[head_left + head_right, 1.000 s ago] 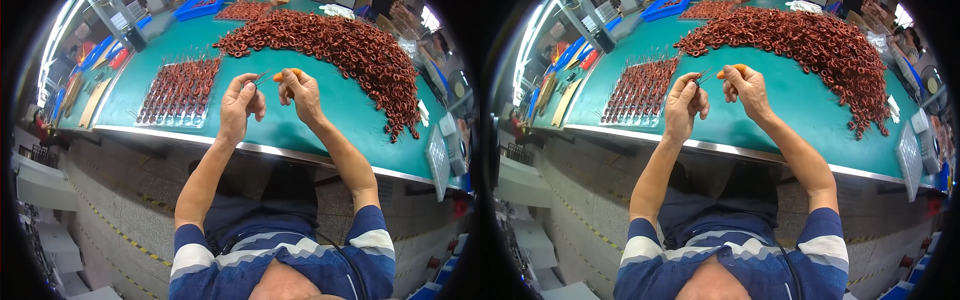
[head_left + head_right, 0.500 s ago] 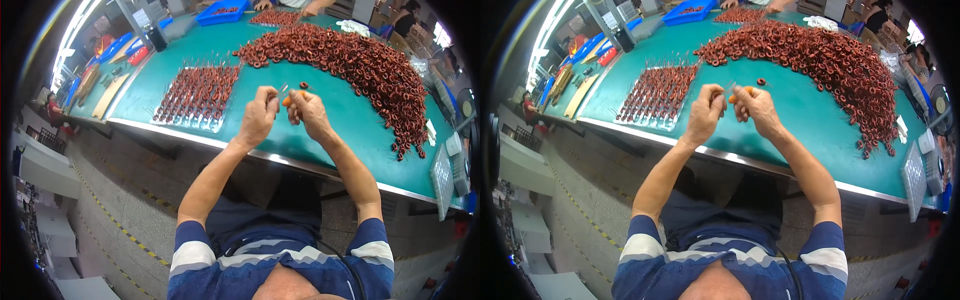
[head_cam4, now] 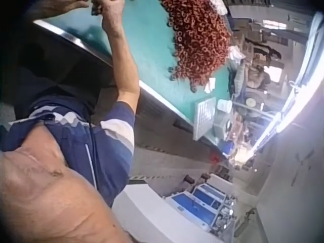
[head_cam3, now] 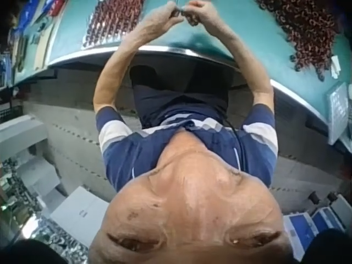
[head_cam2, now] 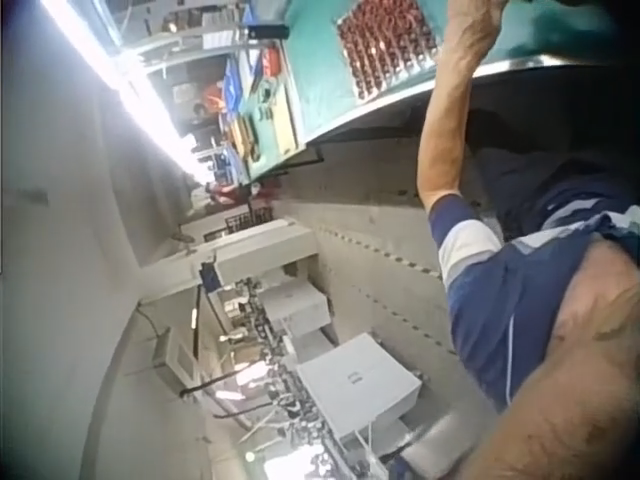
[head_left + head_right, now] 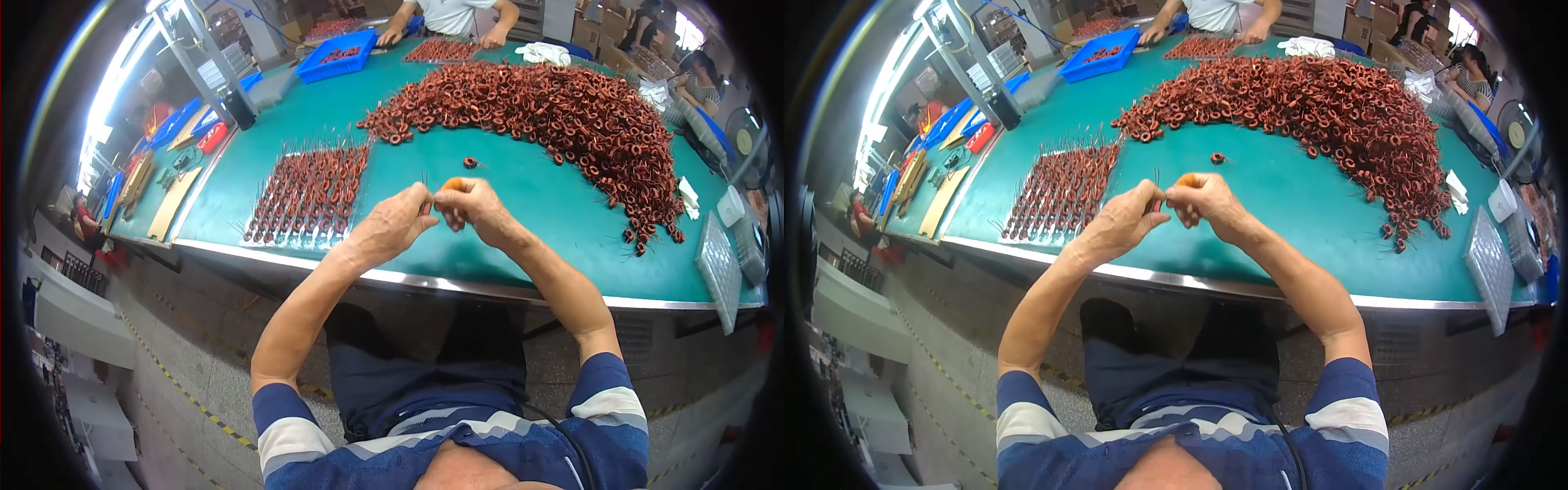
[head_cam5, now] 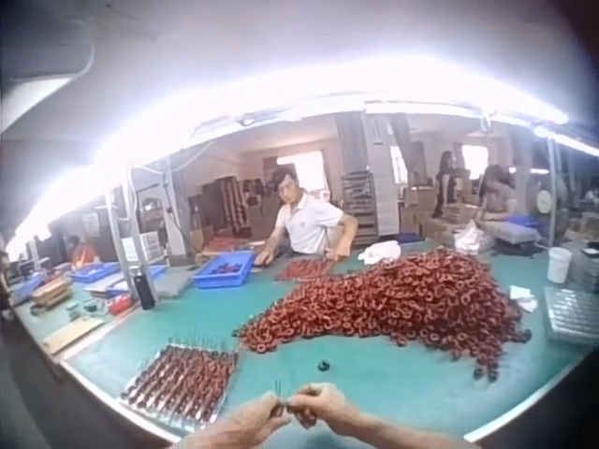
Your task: Assembling and inspecting small copper wire coils by preparing leads and placing them into a transparent tray.
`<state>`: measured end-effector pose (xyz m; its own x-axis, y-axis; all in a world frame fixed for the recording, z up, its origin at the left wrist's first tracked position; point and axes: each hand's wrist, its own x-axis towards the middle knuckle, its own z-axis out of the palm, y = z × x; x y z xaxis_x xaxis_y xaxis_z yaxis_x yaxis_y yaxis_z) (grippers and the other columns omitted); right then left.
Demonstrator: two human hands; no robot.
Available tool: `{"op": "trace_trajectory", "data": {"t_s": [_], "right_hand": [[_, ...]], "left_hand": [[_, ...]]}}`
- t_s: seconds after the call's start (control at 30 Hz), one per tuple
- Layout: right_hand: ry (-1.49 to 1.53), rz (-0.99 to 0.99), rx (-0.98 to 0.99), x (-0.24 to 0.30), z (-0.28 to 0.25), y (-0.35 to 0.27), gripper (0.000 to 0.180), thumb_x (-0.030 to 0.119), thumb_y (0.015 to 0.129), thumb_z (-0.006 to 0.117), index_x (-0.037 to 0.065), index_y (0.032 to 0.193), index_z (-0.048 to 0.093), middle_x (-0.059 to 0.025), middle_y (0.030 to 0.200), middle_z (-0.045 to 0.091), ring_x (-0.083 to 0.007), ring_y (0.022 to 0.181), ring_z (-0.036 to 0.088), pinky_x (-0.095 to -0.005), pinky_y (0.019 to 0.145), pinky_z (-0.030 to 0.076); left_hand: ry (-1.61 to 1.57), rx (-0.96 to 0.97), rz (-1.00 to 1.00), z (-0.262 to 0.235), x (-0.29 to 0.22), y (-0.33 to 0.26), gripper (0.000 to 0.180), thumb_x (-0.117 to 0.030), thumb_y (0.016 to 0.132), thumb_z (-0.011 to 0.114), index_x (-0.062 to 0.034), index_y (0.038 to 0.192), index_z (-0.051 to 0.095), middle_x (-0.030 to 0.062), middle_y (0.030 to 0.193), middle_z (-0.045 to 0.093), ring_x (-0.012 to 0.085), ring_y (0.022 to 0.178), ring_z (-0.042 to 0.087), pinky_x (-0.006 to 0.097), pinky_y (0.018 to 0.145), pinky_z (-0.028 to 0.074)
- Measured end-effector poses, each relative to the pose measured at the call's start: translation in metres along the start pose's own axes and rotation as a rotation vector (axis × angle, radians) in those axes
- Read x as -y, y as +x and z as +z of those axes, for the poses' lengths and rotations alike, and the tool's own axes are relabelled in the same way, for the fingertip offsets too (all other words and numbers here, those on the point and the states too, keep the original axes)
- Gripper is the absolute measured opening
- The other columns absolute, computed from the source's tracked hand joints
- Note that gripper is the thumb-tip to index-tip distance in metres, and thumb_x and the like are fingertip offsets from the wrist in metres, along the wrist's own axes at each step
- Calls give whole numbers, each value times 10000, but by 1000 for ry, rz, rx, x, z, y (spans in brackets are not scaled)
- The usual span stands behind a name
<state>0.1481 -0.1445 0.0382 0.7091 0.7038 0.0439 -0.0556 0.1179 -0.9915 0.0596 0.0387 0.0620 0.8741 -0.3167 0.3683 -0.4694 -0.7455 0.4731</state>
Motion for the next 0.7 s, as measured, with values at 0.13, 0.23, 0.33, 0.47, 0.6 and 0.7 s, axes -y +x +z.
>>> {"op": "trace_trajectory", "data": {"t_s": [0.13,0.23,0.33,0.47,0.6,0.7], "right_hand": [[-249,-396,-287,8,13,-8,188,169,885,637,3,798,645,-7,610,579,-56,543,518,-228,478,417],[-28,-391,-244,12,11,-7,205,183,881,644,13,768,634,-8,622,593,-53,513,490,-217,474,389],[64,-329,-195,9,8,-6,211,192,872,652,16,758,627,-17,622,597,-59,512,488,-217,474,384],[10,-241,-137,7,1,-5,240,246,862,684,16,820,630,-28,676,616,-66,547,514,-214,494,400],[-11,-175,-184,0,-1,0,399,336,848,724,11,1051,611,-44,857,657,-88,704,589,-209,593,456],[144,-230,-161,-3,9,3,423,322,844,731,20,1121,624,-58,914,674,-111,820,616,-235,693,482]], "left_hand": [[-283,-252,-94,14,-7,12,232,-134,915,630,-8,1030,474,134,791,595,248,649,593,343,614,474],[-1037,-341,-59,28,-16,10,177,-148,988,518,-23,1098,457,57,821,602,137,686,589,262,617,472],[-1223,-388,-118,42,-18,9,194,-174,1005,476,-14,1109,445,68,826,590,141,691,587,266,627,477],[-1176,-375,-154,51,-13,7,267,-181,1007,453,4,1193,401,88,856,570,147,707,578,265,647,485],[-1163,-426,-254,46,-18,13,304,-138,999,441,35,1242,385,68,827,552,127,681,540,268,651,482],[-1161,-329,-238,46,-10,11,252,-146,992,459,28,1174,460,45,795,552,109,665,533,251,624,464]]}}
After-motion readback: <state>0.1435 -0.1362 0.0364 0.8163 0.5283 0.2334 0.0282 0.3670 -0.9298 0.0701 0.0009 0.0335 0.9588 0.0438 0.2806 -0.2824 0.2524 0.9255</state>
